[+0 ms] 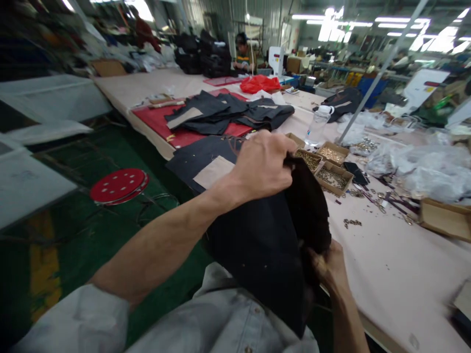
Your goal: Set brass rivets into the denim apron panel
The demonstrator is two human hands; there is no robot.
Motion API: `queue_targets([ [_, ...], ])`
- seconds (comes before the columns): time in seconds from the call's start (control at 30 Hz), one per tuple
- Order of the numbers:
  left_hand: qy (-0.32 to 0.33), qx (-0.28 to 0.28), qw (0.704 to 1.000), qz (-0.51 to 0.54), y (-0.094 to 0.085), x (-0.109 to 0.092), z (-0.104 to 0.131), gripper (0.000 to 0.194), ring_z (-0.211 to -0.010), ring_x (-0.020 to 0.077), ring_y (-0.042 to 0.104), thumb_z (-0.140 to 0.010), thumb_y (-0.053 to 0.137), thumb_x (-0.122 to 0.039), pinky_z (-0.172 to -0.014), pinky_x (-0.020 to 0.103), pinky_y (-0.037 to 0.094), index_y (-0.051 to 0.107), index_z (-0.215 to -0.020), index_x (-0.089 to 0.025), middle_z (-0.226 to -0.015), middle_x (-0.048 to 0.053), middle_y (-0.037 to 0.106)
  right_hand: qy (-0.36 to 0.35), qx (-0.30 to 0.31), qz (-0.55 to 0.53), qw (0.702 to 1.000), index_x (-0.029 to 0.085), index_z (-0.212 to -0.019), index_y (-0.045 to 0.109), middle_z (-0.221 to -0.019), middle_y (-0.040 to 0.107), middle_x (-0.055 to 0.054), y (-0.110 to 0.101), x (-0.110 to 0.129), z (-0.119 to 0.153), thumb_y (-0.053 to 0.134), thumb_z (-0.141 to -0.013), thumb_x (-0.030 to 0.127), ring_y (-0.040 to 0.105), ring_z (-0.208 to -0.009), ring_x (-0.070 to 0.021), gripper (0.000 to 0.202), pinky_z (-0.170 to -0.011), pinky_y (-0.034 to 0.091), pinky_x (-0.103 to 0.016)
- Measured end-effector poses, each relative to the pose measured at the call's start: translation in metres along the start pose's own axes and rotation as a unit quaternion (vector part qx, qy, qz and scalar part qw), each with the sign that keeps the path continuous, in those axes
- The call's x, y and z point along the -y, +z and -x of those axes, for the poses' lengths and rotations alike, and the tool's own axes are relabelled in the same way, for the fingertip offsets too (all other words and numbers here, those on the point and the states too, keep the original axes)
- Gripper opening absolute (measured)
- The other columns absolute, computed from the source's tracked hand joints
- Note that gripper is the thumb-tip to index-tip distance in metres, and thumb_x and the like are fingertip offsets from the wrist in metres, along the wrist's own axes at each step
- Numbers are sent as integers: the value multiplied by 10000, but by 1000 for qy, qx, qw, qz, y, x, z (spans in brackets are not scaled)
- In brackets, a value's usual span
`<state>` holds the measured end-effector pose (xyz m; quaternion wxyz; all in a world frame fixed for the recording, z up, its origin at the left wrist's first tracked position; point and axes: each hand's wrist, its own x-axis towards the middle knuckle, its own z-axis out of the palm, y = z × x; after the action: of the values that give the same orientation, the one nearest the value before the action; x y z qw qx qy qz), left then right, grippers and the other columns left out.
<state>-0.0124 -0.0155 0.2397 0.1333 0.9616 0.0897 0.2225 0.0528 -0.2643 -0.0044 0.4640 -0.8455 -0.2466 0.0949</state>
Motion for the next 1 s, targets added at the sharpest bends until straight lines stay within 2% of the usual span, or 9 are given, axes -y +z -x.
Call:
queue_targets([
  [0.17,33,-184,979,-75,-63,-15,12,75,-998,234,655,-814,575,-252,-853,395,493,612,-820,-188,-863,30,589,-76,-95,20,992,211,-544,475,-511,457,3,-14,30,-33,632,-800,453,430,-515,-145,385,-456,320,-272],
  [0.23,71,-244,964,-80,-66,-21,30,100,-922,206,662,-844,557,-247,-819,364,498,614,-800,-177,-836,29,601,-140,-171,15,975,191,-614,593,-583,550,-17,-22,45,-61,648,-807,431,520,-582,-173,313,-530,414,-280],
  [0.33,85,-304,946,-73,-40,-26,70,106,-794,176,650,-866,551,-229,-733,307,507,640,-879,-171,-799,42,622,-254,-261,-30,931,177,-827,715,-803,678,-55,-34,65,-107,644,-808,381,637,-764,-226,217,-731,518,-336],
  [0.43,25,-262,961,-81,9,-21,110,173,-736,183,644,-831,588,-189,-672,293,514,628,-999,-186,-775,44,609,-321,-285,-49,902,165,-958,740,-952,713,-88,-41,72,-142,639,-791,354,669,-898,-261,272,-833,528,-385],
  [0.57,-101,-174,974,-103,63,-12,133,320,-798,223,657,-837,619,-179,-688,334,542,581,-1154,-157,-898,83,636,-340,-184,-29,922,174,-1003,757,-971,713,-78,-30,68,-158,614,-776,297,673,-867,-239,295,-782,522,-346],
  [0.67,-138,-159,970,-121,73,-10,122,534,-1103,311,621,-835,650,-207,-883,418,553,481,-1334,-119,-1180,176,606,-351,-103,-8,931,178,-1034,764,-981,711,-73,-16,66,-156,600,-784,244,672,-855,-214,306,-771,506,-312],
  [0.8,-56,-124,984,-113,72,-12,90,712,-1367,373,430,-814,688,-239,-1094,498,443,376,-1441,-110,-1451,231,432,-353,-60,12,934,184,-1046,764,-1007,712,-76,-4,72,-156,585,-821,240,668,-877,-205,293,-770,490,-296],
  [0.9,0,-26,995,-98,86,-11,68,673,-1296,358,500,-827,674,-266,-1034,476,481,394,-1423,-124,-1399,216,485,-356,-58,8,933,202,-1028,758,-991,710,-64,0,75,-164,592,-831,261,663,-859,-203,264,-743,488,-297],
  [1.0,-7,66,992,-109,106,-4,52,334,-979,288,657,-865,552,-171,-811,397,538,548,-1198,-150,-1093,142,642,-361,-81,19,929,215,-1042,743,-1001,707,-64,-1,69,-168,600,-830,252,660,-870,-214,258,-754,501,-319],
])
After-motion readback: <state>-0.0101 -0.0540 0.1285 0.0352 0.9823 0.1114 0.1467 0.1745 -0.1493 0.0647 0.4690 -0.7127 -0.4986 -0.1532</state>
